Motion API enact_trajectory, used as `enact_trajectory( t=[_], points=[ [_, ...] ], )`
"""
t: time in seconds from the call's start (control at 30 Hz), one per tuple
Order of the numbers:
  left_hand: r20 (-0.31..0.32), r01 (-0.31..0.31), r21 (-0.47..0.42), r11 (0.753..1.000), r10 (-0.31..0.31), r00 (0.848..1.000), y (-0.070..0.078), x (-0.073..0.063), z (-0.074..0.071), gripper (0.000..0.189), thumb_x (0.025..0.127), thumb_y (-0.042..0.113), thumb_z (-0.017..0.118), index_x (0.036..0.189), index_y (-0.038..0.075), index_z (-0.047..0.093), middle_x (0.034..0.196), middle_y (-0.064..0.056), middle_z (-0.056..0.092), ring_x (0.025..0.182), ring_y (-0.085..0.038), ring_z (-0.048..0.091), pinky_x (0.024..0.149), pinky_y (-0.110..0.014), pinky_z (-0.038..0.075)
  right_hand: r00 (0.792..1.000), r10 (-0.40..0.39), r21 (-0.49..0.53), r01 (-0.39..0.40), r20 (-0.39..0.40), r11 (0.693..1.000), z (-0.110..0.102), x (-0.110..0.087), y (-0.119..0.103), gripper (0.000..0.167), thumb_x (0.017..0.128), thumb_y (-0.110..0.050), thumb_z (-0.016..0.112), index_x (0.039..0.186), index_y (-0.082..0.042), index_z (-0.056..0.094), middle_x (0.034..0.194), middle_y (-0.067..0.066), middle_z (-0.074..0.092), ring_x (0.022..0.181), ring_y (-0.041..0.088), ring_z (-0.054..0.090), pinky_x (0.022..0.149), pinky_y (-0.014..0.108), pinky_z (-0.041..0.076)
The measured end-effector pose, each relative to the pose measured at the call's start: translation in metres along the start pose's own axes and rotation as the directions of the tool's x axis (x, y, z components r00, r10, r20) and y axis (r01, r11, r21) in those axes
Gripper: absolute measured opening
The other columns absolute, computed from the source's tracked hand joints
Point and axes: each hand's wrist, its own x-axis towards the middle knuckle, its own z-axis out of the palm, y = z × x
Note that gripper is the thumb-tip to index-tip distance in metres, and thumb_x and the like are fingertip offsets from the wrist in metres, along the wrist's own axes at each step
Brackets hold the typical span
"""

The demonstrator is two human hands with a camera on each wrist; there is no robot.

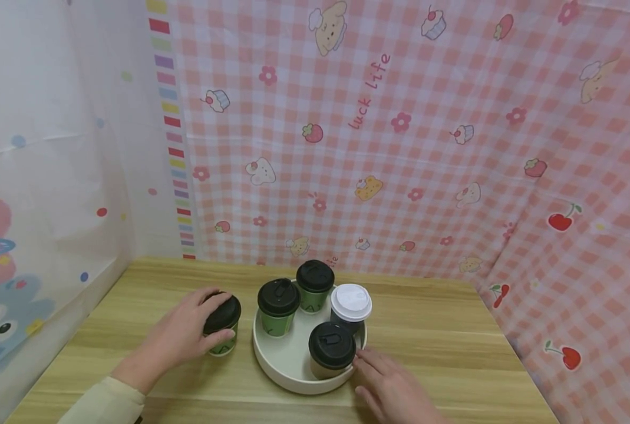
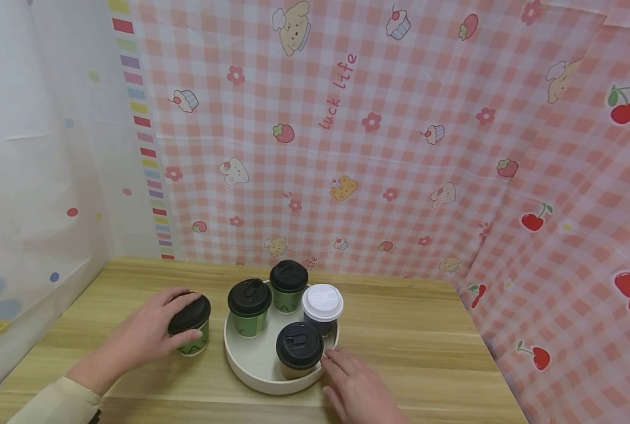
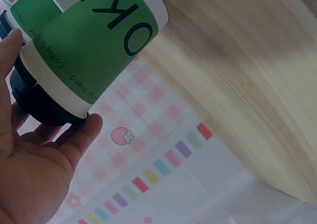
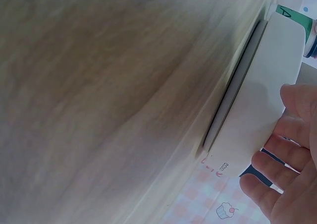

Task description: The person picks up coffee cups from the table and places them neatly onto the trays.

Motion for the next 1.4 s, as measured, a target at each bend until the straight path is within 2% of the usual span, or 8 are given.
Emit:
enact_trajectory(
  t=[0.47,0.9,1.1,1.4],
  points=[
    [0.004,0.03,-0.028,0.999,-0.03,1.0,0.0008,0.0024,0.0006,0.072,0.087,0.046,0.088,0.146,0.012,0.063,0.142,-0.019,0.061,0.122,-0.042,0.066,0.091,-0.06,0.062,1.0,-0.012,0.002,0.012,-0.02,1.0,0.0005,0.0,0.0,0.053,0.087,-0.028,0.086,0.134,-0.007,0.072,0.138,0.008,0.072,0.127,0.027,0.07,0.101,0.047,0.062],
    [0.012,0.051,-0.039,0.998,-0.051,0.999,-0.0005,0.0045,0.0015,0.072,0.086,0.046,0.089,0.145,0.013,0.064,0.142,-0.018,0.061,0.12,-0.042,0.067,0.089,-0.06,0.062,1.0,0.008,0.021,-0.008,0.019,1.0,-0.001,0.0007,-0.0013,0.051,0.09,-0.027,0.084,0.135,-0.008,0.071,0.14,0.007,0.071,0.128,0.026,0.069,0.103,0.048,0.062],
    [0.01,0.053,-0.043,0.998,-0.053,0.999,-0.0006,0.0051,0.002,0.075,0.084,0.047,0.09,0.145,0.012,0.064,0.141,-0.019,0.061,0.119,-0.042,0.067,0.09,-0.061,0.062,1.0,-0.008,0.007,0.008,-0.005,1.0,0.0012,0.0001,-0.0003,0.052,0.088,-0.028,0.085,0.134,-0.007,0.071,0.138,0.008,0.072,0.128,0.027,0.069,0.102,0.047,0.062],
    [0.001,0.069,-0.082,0.994,-0.069,0.998,0.0003,0.0061,0.0017,0.074,0.084,0.043,0.091,0.144,0.01,0.063,0.142,-0.021,0.06,0.118,-0.044,0.068,0.091,-0.062,0.062,1.0,0.015,0.007,-0.015,0.023,1.0,0.001,0.0005,-0.0013,0.052,0.09,-0.029,0.083,0.136,-0.008,0.071,0.141,0.007,0.071,0.129,0.026,0.068,0.103,0.047,0.061]
  ],
)
